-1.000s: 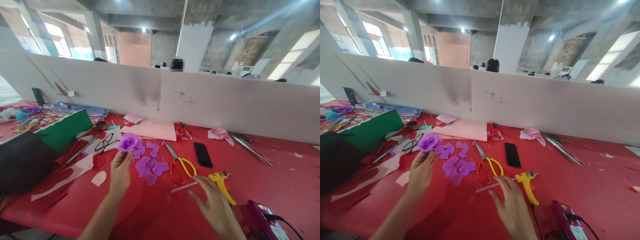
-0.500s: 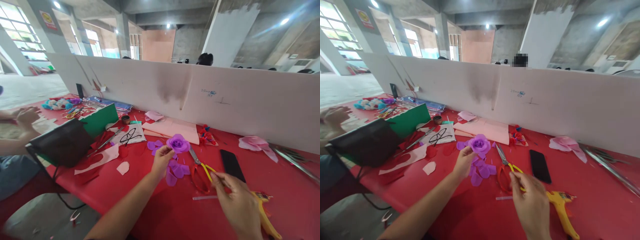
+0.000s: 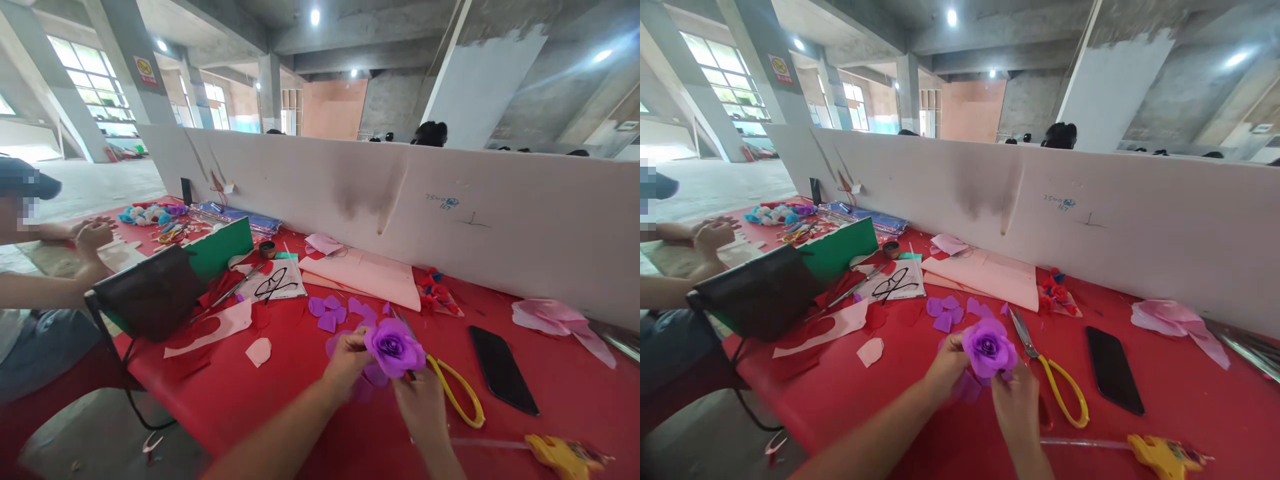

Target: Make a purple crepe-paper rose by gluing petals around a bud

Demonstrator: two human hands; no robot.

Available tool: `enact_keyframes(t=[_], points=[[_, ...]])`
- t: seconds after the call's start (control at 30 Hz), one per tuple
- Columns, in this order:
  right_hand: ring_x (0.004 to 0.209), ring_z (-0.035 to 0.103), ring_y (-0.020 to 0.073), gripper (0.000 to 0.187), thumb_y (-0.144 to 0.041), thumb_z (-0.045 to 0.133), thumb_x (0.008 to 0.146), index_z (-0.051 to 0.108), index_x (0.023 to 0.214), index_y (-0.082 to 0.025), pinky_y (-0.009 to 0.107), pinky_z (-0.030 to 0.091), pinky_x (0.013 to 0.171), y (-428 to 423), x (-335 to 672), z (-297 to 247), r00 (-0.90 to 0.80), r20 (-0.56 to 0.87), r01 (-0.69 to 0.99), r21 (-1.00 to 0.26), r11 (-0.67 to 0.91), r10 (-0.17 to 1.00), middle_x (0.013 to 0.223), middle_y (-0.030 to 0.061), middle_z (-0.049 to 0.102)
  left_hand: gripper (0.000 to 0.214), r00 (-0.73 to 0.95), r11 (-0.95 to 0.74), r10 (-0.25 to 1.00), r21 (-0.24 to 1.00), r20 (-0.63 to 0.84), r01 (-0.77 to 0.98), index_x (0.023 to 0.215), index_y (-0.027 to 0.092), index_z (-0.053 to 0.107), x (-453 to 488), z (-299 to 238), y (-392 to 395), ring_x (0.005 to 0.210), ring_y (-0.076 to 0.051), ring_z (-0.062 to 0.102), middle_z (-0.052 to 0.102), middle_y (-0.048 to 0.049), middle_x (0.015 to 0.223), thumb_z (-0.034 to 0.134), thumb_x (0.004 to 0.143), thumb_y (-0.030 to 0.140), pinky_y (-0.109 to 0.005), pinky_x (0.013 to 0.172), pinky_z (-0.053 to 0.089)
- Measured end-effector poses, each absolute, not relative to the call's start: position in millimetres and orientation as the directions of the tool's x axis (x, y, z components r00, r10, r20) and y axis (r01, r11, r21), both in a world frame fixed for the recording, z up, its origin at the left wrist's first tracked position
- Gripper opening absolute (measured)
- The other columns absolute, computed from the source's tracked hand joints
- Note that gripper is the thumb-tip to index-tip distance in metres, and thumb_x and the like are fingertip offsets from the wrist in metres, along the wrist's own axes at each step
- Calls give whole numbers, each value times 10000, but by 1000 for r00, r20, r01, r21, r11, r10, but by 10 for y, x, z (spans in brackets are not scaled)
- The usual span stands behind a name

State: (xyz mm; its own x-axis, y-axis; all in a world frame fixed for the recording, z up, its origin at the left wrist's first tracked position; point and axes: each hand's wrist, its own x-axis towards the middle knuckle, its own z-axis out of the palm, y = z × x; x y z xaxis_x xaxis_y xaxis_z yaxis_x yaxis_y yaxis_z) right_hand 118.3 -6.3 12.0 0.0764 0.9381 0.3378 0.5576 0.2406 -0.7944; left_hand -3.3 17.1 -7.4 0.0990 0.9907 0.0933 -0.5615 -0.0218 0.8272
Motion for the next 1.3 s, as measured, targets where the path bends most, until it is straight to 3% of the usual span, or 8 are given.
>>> enact_keyframes(t=[0.23, 0.43, 0.6, 0.7, 0.83, 0.93, 1.13, 1.3], points=[[574, 627, 206, 301, -464, 589, 802, 694, 763, -185, 269, 512, 521, -60, 1252, -55, 127, 398, 495, -819, 290, 909, 644, 68, 705, 259, 100, 10, 993, 815, 58, -580, 663, 156, 758, 5, 22, 128, 671, -152, 566, 680, -52, 689, 811, 612, 404, -296, 723, 438], [617, 644, 220, 315, -483, 593, 819, 716, 779, -196, 278, 524, 548, -66, 1319, -160, 150, 338, 448, -861, 241, 929, 630, 61, 694, 327, -49, -11, 999, 858, -17, -514, 620, 143, 650, -23, 45, 129, 583, -108, 484, 583, 0, 583, 794, 625, 437, -244, 613, 369], [629, 664, 223, 329, -463, 610, 808, 733, 894, -170, 274, 539, 559, -101, 1286, -98, 188, 287, 404, -894, 192, 939, 638, 59, 709, 384, -45, -52, 998, 897, 36, -438, 598, 161, 581, -52, 30, 131, 593, -124, 487, 547, -8, 594, 637, 777, 496, -256, 619, 380], [678, 687, 233, 340, -460, 621, 789, 730, 895, -157, 284, 556, 608, -112, 1264, -84, 187, 267, 380, -907, 181, 945, 750, 93, 746, 307, -46, -67, 998, 913, 53, -403, 697, 166, 647, -45, 34, 115, 640, -134, 511, 591, -22, 675, 689, 741, 466, -259, 651, 403], [728, 701, 244, 318, -440, 616, 763, 719, 839, -149, 297, 564, 659, -110, 1256, -116, 190, 262, 372, -911, 178, 946, 820, 118, 754, 285, 121, -116, 979, 935, 165, -337, 838, 159, 739, -47, 47, 85, 792, -181, 568, 671, -78, 849, 719, 729, 421, -290, 774, 431], [651, 686, 221, 296, -416, 589, 771, 717, 825, -155, 276, 556, 607, -110, 1242, -116, 181, 289, 394, -897, 200, 940, 741, 94, 742, 271, 137, -143, 971, 938, 194, -317, 803, 147, 760, -57, 53, 82, 824, -196, 572, 680, -82, 847, 721, 732, 406, -294, 787, 427], [519, 623, 169, 267, -387, 566, 791, 701, 740, -163, 220, 510, 513, -133, 1157, -36, 146, 381, 444, -850, 284, 913, 604, 49, 687, 259, 24, -167, 983, 933, 184, -319, 599, 140, 725, -59, 20, 114, 664, -133, 478, 566, -17, 628, 772, 669, 385, -249, 666, 394], [499, 614, 186, 161, -287, 567, 730, 677, 696, -175, 233, 492, 463, -146, 1150, -34, 133, 366, 460, -846, 270, 921, 532, 33, 643, 274, 48, -181, 979, 950, 199, -255, 585, 139, 716, -81, 20, 117, 710, -146, 486, 558, -38, 702, 736, 711, 382, -263, 689, 399]])
